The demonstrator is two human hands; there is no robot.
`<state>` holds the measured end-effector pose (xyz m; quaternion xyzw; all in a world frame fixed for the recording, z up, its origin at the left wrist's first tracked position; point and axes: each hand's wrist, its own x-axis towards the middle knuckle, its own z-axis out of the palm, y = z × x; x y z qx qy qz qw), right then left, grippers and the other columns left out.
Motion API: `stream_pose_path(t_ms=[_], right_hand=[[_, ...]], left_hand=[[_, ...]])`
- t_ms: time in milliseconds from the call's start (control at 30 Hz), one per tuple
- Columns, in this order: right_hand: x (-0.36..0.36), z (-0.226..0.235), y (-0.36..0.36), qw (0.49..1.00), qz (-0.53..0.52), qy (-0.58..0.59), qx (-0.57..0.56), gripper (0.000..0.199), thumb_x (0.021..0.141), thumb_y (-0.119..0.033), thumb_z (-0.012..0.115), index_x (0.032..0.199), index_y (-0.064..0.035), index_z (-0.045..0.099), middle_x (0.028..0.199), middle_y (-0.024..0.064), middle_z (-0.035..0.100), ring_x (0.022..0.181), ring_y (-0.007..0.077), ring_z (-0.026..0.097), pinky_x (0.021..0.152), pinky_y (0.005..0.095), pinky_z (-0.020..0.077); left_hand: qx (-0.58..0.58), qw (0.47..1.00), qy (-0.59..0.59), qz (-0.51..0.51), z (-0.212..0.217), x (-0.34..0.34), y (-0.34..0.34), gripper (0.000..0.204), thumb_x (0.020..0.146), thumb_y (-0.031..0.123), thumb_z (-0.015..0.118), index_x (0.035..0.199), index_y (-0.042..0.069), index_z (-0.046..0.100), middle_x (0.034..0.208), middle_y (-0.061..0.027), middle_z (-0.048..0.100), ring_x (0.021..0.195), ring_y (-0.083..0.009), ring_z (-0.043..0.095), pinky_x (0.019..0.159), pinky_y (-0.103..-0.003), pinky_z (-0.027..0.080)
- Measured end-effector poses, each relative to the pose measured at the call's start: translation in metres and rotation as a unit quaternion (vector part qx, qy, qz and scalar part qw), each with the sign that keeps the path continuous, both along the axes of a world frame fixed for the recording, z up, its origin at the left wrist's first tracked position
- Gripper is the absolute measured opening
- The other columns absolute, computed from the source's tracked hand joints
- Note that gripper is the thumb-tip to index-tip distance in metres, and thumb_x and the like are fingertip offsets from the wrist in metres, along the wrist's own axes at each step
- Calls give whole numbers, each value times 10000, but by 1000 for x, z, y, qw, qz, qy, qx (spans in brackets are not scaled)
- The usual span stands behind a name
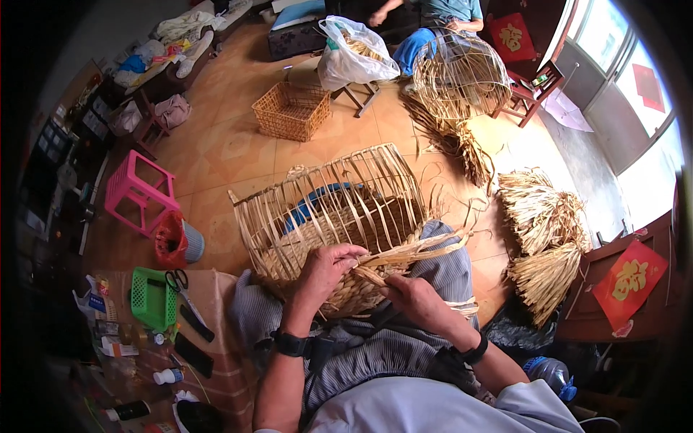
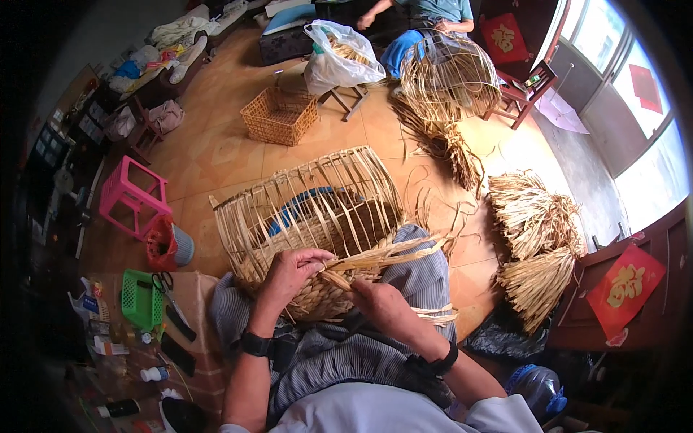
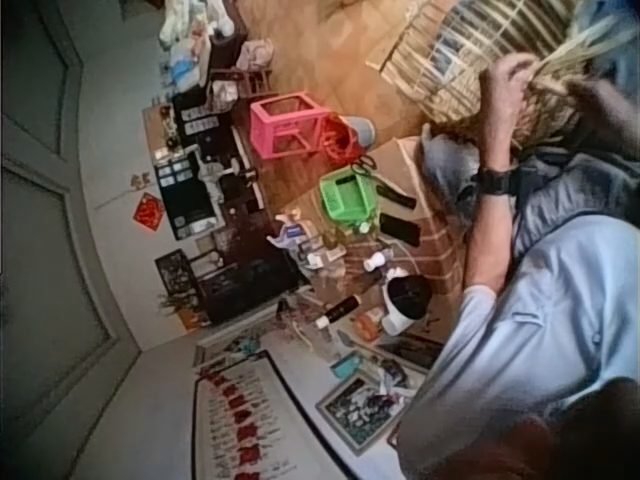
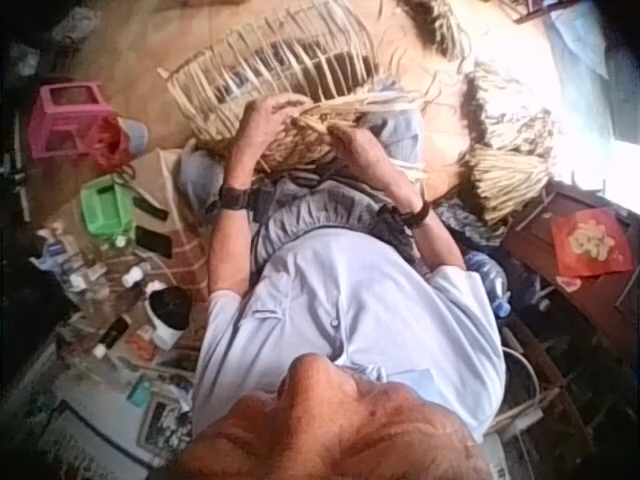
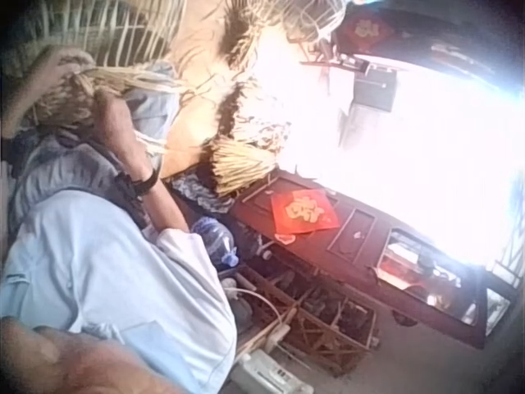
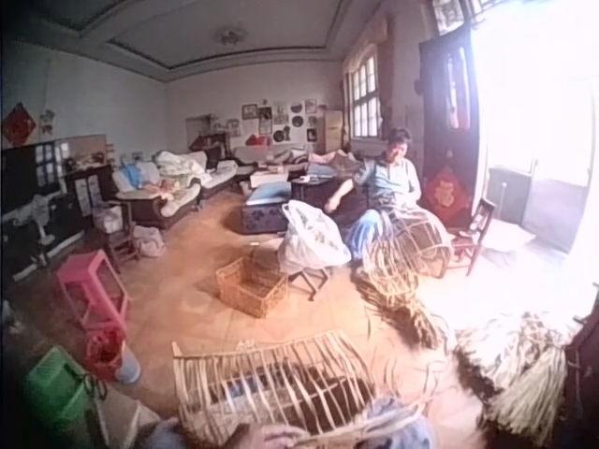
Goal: Weaving a basket using straw or bamboo strips.
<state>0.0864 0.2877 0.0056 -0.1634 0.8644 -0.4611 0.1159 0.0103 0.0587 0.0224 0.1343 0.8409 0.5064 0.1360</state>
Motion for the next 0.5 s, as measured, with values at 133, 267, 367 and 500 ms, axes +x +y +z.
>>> stream_pose_path(t_ms=[133,267,367,500], right_hand=[[21,17,-33,983,-1,160,85,147,919,-110,626,1045,-69,563,742,139,664,652,357,690,561,466,544],[1,25,-27,982,32,143,121,174,909,-107,633,1067,-54,584,803,170,672,718,347,688,585,445,544],[-17,33,-7,990,37,-93,-98,187,1018,-192,627,1120,-36,613,746,94,614,640,206,645,577,354,515],[-12,44,2,855,-3,-416,-311,276,1059,-262,608,1177,-12,602,753,36,589,605,124,586,527,285,486]], left_hand=[[-11,1000,-16,8,1,1,4,217,937,18,654,1129,35,753,984,-100,785,891,-149,732,810,-304,564],[-72,997,12,7,13,5,10,226,936,26,634,1127,45,753,957,-170,759,894,-242,749,798,-349,562],[-67,990,119,-33,9,16,0,247,940,45,625,1159,51,738,990,-212,735,944,-332,739,817,-400,557],[-30,982,182,-28,11,33,3,298,911,41,691,1208,43,709,1078,-194,740,991,-358,728,848,-405,568]])
